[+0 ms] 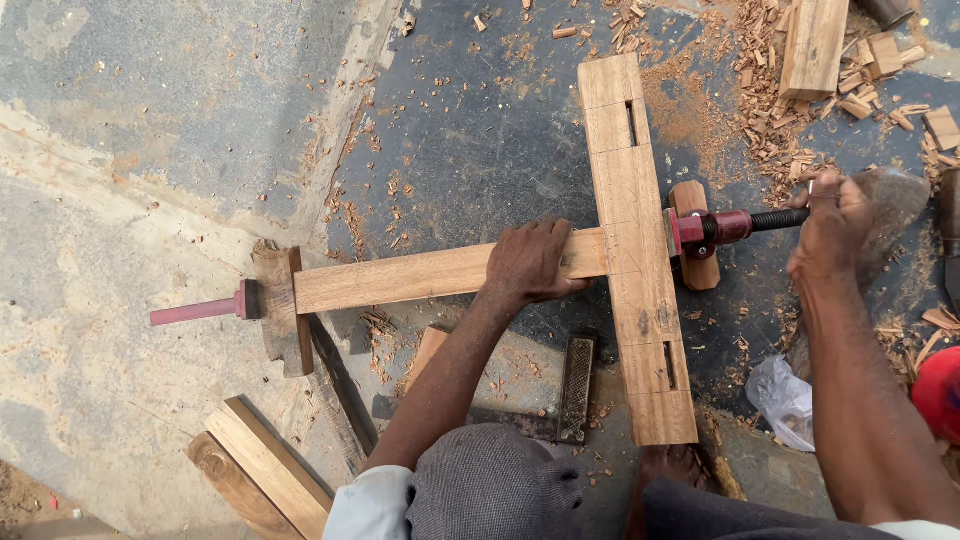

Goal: The person joins two wooden planks into a cross-shaped frame using a hammer and chisel, then smooths the surfaces with an angle grinder. The person works on the floor, using a clamp to hold the wood in place during assembly.

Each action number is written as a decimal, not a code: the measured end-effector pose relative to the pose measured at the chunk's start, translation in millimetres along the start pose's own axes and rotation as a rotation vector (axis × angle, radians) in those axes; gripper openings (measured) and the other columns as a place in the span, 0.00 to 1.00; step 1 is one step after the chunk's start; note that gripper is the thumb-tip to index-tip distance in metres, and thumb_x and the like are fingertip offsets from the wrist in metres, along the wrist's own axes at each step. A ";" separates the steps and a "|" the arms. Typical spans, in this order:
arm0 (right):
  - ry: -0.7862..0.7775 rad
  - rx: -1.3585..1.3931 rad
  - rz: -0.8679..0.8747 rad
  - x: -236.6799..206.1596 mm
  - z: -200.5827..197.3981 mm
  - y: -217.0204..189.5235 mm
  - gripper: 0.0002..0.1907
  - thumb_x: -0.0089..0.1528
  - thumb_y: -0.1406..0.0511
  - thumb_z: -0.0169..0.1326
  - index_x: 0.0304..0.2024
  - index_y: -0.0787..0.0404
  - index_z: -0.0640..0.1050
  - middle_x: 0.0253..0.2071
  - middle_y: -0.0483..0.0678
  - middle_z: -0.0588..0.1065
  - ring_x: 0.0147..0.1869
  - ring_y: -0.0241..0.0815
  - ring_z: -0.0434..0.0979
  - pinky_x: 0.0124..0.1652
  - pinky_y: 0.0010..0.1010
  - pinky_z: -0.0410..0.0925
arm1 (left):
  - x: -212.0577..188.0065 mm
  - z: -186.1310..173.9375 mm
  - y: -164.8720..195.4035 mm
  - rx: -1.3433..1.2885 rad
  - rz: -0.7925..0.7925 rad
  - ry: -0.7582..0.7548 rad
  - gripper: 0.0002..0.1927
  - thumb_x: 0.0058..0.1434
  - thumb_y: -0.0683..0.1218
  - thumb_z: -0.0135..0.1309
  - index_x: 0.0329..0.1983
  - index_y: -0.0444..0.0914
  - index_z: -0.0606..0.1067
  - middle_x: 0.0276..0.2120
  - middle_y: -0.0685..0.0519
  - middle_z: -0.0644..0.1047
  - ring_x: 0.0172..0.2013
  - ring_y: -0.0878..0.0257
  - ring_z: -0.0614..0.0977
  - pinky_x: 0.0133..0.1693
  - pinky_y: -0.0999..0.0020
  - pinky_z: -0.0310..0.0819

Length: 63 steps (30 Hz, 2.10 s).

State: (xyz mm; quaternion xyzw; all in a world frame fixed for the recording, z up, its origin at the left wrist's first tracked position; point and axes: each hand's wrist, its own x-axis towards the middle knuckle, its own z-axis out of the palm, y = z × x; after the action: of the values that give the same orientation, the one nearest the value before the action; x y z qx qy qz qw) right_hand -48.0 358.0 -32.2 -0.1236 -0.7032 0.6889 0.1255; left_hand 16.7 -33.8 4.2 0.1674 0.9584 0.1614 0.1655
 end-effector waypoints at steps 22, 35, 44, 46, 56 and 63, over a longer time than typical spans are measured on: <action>0.054 -0.449 0.260 -67.0 -19.9 -47.8 0.18 0.73 0.62 0.53 0.61 0.66 0.73 0.51 0.51 0.77 0.51 0.41 0.79 0.44 0.33 0.74 | 20.7 -10.8 -19.5 -0.028 0.012 -0.001 0.43 0.49 0.76 0.60 0.51 0.38 0.71 0.37 0.46 0.78 0.38 0.50 0.83 0.41 0.49 0.80; -0.702 -1.342 0.694 -312.9 -88.0 12.7 0.31 0.57 0.52 0.62 0.56 0.62 0.74 0.49 0.60 0.81 0.50 0.55 0.83 0.49 0.46 0.76 | 27.8 -16.9 -19.8 -0.004 0.077 0.002 0.44 0.48 0.77 0.60 0.52 0.39 0.71 0.38 0.45 0.79 0.42 0.50 0.83 0.45 0.50 0.80; -0.199 -0.878 0.828 -284.0 -135.5 -52.4 0.39 0.60 0.60 0.62 0.72 0.52 0.63 0.49 0.59 0.81 0.41 0.55 0.86 0.39 0.44 0.78 | 26.7 -17.0 -17.4 0.002 0.046 -0.025 0.44 0.49 0.78 0.59 0.52 0.40 0.71 0.37 0.46 0.79 0.41 0.53 0.83 0.45 0.50 0.80; -0.195 -0.964 0.606 -274.2 -120.7 -88.5 0.38 0.60 0.59 0.60 0.72 0.52 0.65 0.51 0.59 0.80 0.41 0.52 0.85 0.38 0.41 0.78 | 25.8 -17.5 -17.6 0.012 0.068 -0.023 0.45 0.49 0.79 0.59 0.51 0.39 0.71 0.37 0.46 0.79 0.41 0.52 0.83 0.45 0.50 0.80; -0.491 -1.040 -0.286 -191.8 41.7 -145.2 0.30 0.66 0.57 0.56 0.71 0.50 0.71 0.50 0.57 0.79 0.45 0.49 0.83 0.41 0.36 0.77 | 27.4 -22.2 -18.5 -0.006 0.088 -0.023 0.42 0.52 0.77 0.59 0.51 0.39 0.71 0.36 0.45 0.78 0.40 0.51 0.83 0.44 0.50 0.80; -0.397 -0.996 -0.406 -183.6 53.7 -139.0 0.27 0.71 0.57 0.54 0.72 0.51 0.69 0.52 0.57 0.77 0.49 0.50 0.83 0.42 0.38 0.77 | 26.1 -21.3 -16.9 -0.019 0.080 -0.023 0.39 0.54 0.75 0.58 0.49 0.40 0.72 0.36 0.46 0.79 0.40 0.52 0.84 0.44 0.50 0.81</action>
State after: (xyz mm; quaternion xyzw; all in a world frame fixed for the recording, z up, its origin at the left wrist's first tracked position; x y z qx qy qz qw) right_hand 105.5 241.1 104.5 0.1015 -0.9627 0.2465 0.0472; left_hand -18.9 -44.5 10.3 0.2059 0.9473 0.1752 0.1717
